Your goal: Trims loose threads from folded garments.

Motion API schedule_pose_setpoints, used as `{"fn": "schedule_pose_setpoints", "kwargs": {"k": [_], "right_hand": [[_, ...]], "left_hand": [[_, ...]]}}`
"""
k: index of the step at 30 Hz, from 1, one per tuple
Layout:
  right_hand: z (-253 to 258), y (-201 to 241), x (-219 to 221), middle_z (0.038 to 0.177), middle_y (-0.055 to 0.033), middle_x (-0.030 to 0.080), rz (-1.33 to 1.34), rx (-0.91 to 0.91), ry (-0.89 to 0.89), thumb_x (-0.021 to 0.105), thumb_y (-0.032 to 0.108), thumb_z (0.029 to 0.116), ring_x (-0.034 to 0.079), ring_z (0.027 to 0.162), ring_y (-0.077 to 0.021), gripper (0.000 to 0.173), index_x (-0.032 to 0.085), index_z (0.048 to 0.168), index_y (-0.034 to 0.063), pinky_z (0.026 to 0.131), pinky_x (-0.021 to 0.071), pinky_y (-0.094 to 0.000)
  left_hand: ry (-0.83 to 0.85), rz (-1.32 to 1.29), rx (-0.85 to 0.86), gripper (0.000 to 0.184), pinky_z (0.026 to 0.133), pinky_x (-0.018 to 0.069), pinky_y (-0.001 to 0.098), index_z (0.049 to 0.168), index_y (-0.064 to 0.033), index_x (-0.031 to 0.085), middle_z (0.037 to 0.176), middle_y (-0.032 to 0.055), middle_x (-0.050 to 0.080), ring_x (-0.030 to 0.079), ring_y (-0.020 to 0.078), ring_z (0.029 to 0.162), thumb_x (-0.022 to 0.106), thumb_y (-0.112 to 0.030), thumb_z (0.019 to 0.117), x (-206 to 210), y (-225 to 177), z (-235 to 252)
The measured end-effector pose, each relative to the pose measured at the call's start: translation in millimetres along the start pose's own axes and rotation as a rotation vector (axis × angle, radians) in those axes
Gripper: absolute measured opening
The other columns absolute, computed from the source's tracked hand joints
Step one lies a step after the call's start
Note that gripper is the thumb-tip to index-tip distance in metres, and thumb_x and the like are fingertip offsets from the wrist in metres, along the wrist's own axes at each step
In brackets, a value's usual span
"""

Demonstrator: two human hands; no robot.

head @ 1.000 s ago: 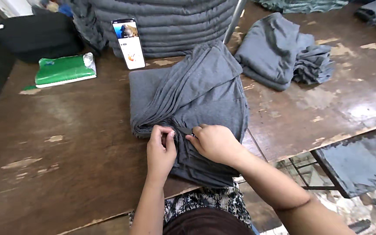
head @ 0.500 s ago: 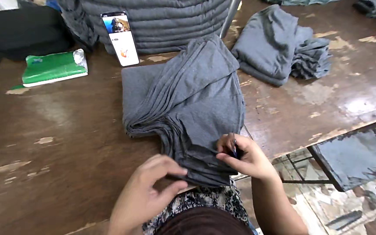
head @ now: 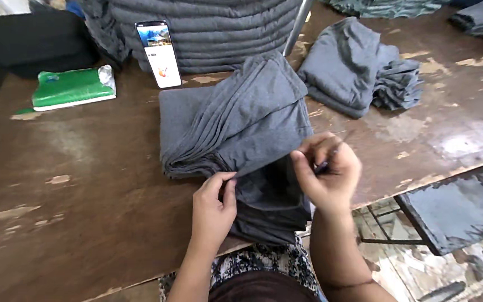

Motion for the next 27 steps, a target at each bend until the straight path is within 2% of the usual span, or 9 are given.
{"fn": "schedule_pose_setpoints", "kwargs": {"k": [2, 4, 7, 10, 14, 18, 22, 25, 27], "right_hand": [[-6, -4, 28, 0.094, -0.0137, 0.062, -0.154, 0.042, 0.089, 0.066, 0.004, 0.0884, 0.06, 0.076, -0.0163, 0.01, 0.059, 0.084, -0.0006, 0.065, 0.0527, -0.0286], [-20, -11, 56, 0.099, -0.0163, 0.062, -0.169, 0.163, 0.29, 0.072, 0.005, 0.0835, 0.064, 0.078, -0.0223, 0.011, 0.063, 0.087, -0.0019, 0.064, 0.0571, -0.0371], [-39, -12, 62, 0.093, -0.0095, 0.057, 0.009, 0.208, 0.426, 0.076, 0.022, 0.0861, 0.054, 0.078, -0.0106, 0.027, 0.06, 0.086, 0.0007, 0.068, 0.0489, -0.023], [-49, -6, 51, 0.088, -0.0068, 0.059, 0.181, 0.197, 0.427, 0.078, 0.03, 0.0864, 0.052, 0.079, -0.0011, 0.036, 0.06, 0.09, -0.0008, 0.072, 0.0446, -0.0125], [-51, 8, 51, 0.106, -0.0096, 0.066, 0.381, 0.207, 0.324, 0.078, 0.027, 0.0887, 0.063, 0.091, -0.0056, 0.037, 0.059, 0.104, -0.0001, 0.077, 0.0541, -0.0193], [-45, 28, 62, 0.126, -0.0133, 0.062, 0.324, 0.125, 0.23, 0.081, 0.018, 0.0882, 0.065, 0.105, -0.0102, 0.034, 0.054, 0.104, 0.0035, 0.084, 0.0572, -0.0218], [-46, 31, 66, 0.124, -0.0158, 0.063, 0.369, 0.089, 0.224, 0.067, 0.006, 0.09, 0.068, 0.099, -0.0125, 0.019, 0.053, 0.101, 0.002, 0.081, 0.0585, -0.0236], [-50, 24, 61, 0.12, -0.0051, 0.063, 0.524, 0.205, 0.172, 0.057, 0.003, 0.0913, 0.067, 0.095, -0.0082, 0.019, 0.053, 0.109, 0.0103, 0.079, 0.0584, -0.0237], [-55, 21, 57, 0.107, 0.0015, 0.062, 0.553, 0.292, 0.149, 0.056, 0.007, 0.0953, 0.062, 0.09, -0.0019, 0.012, 0.053, 0.105, 0.0123, 0.078, 0.0547, -0.0187]], "left_hand": [[0.017, -0.234, -0.152, 0.013, 0.077, 0.0567, 0.0177, 0.111, -0.0003, 0.062, 0.093, -0.0004, 0.071, 0.067, -0.0011, 0.083, 0.055, -0.003, 0.0999, -1, 7, 3], [0.023, -0.584, -0.325, 0.016, 0.081, 0.0595, 0.0282, 0.115, -0.0058, 0.053, 0.092, -0.0006, 0.069, 0.069, 0.0063, 0.083, 0.047, -0.001, 0.1016, -1, 13, 4], [-0.013, -0.941, -0.467, 0.022, 0.084, 0.061, 0.0318, 0.12, -0.01, 0.052, 0.103, 0.003, 0.069, 0.071, 0.0119, 0.09, 0.041, -0.001, 0.1028, 3, 15, 0], [-0.059, -1.065, -0.465, 0.021, 0.086, 0.0613, 0.0328, 0.113, -0.0126, 0.062, 0.103, 0.0035, 0.071, 0.071, 0.0131, 0.093, 0.047, -0.003, 0.103, 4, 18, -7], [-0.043, -1.057, -0.381, 0.022, 0.089, 0.0597, 0.0324, 0.113, -0.0093, 0.071, 0.104, 0.006, 0.073, 0.071, 0.0138, 0.096, 0.052, -0.011, 0.1029, 1, 16, -14], [0.007, -1.031, -0.298, 0.025, 0.093, 0.0581, 0.0342, 0.121, -0.006, 0.068, 0.113, 0.0093, 0.073, 0.071, 0.0165, 0.103, 0.062, -0.019, 0.1009, -2, 13, -19], [0.03, -0.65, 0.001, 0.038, 0.098, 0.0574, 0.0327, 0.132, -0.0038, 0.06, 0.126, 0.0037, 0.067, 0.067, 0.0134, 0.111, 0.07, -0.011, 0.0958, -1, 8, -22], [-0.067, -0.342, 0.1, 0.04, 0.095, 0.059, 0.0291, 0.124, 0.0021, 0.068, 0.119, 0.0082, 0.068, 0.068, 0.0121, 0.109, 0.079, -0.004, 0.0854, 3, 9, -23], [-0.131, -0.314, 0.094, 0.031, 0.09, 0.0599, 0.0249, 0.115, 0.0034, 0.072, 0.112, 0.0064, 0.071, 0.069, 0.0084, 0.103, 0.078, -0.001, 0.0853, 4, 9, -22]]}}
Point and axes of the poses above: each hand's wrist, its own z-axis towards the middle knuckle, its own x-axis out of the palm, y = z × x, the point moved 5 cm from there along z, towards the middle knuckle
